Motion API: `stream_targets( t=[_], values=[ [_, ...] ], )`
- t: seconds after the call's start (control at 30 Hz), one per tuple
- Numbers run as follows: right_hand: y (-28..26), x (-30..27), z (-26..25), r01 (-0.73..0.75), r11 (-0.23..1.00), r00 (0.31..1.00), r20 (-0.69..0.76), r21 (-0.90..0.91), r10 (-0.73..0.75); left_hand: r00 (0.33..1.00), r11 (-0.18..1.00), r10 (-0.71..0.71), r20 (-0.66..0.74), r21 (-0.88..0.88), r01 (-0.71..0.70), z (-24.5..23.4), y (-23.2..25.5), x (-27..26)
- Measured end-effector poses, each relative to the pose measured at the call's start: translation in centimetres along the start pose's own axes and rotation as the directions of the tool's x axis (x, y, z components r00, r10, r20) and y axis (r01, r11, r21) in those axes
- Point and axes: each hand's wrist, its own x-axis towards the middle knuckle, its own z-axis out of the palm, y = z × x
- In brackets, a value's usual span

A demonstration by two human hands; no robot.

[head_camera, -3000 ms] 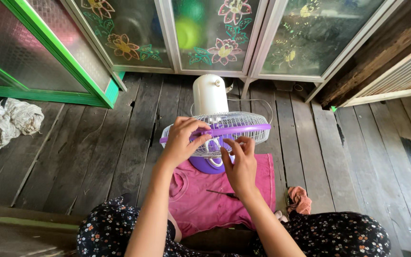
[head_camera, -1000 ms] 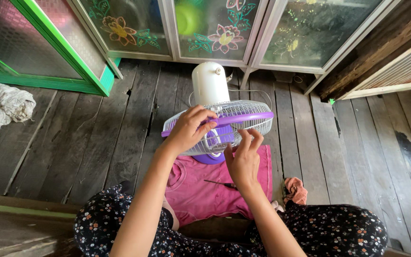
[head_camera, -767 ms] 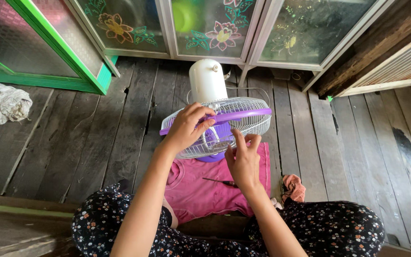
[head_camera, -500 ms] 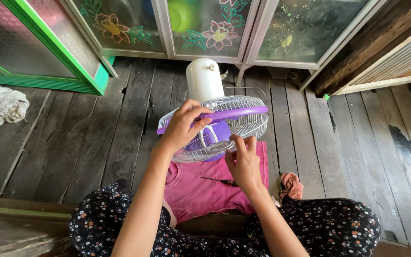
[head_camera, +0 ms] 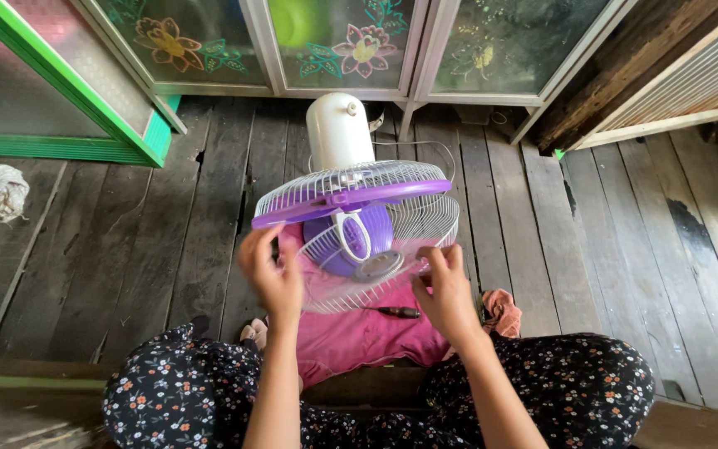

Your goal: The person disassembles a purple table fan by first removing the front grill with a screwdriver, then unscrewing the center nut to detach the fan blades. The components are placed on a pink cloth on the floor.

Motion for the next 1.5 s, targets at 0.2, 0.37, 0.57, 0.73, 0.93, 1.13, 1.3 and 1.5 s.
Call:
stream_targets(
  t=[0.2, 0.37, 0.57, 0.73, 0.93, 1.13, 1.3, 1.5],
  values=[
    [1.5, -0.7, -3.5, 0.025, 0.999, 0.997, 0.077, 0.045, -0.029, 0.765, 0.732, -0.644, -0.010, -0.299, 0.612, 2.1, -9.0, -8.9],
    [3.6, -0.9, -6.7, -0.114, 0.993, 0.987, 0.121, 0.031, 0.109, -0.177, -0.366, -0.830, 0.529, -0.276, 0.888, 5.0, -11.5, -13.5],
    [10.2, -0.9, -9.1, -0.160, 0.986, 0.980, 0.130, 0.039, 0.153, -0.136, -0.405, -0.551, 0.823, -0.122, 0.906, 10.4, -10.8, -19.0],
    [16.7, -0.6, -10.4, -0.471, 0.854, 0.882, 0.088, 0.222, 0.464, -0.065, -0.224, -0.593, 0.802, -0.086, 0.971, 15.0, -10.0, -18.8],
    [22.3, 0.8, -9.2, -0.873, 0.487, 0.476, -0.146, 0.043, 0.867, 0.114, 0.087, -0.667, 0.736, -0.075, 0.993, 19.0, -6.3, -16.8],
    [31.9, -0.1, -5.3, -0.932, 0.270, 0.319, -0.193, -0.240, 0.928, 0.154, 0.196, -0.616, 0.772, -0.038, 0.980, 22.4, -5.8, -16.5],
    [38.7, -1.2, -2.1, -0.963, 0.269, 0.268, -0.223, -0.028, 0.937, 0.083, 0.090, -0.631, 0.772, -0.034, 0.995, 25.7, -6.5, -17.2],
    [41.3, -1.7, -0.3, -0.815, 0.295, 0.271, -0.122, 0.498, 0.955, 0.107, 0.082, -0.636, 0.764, -0.071, 0.994, 29.7, -8.4, -16.6]
  ],
)
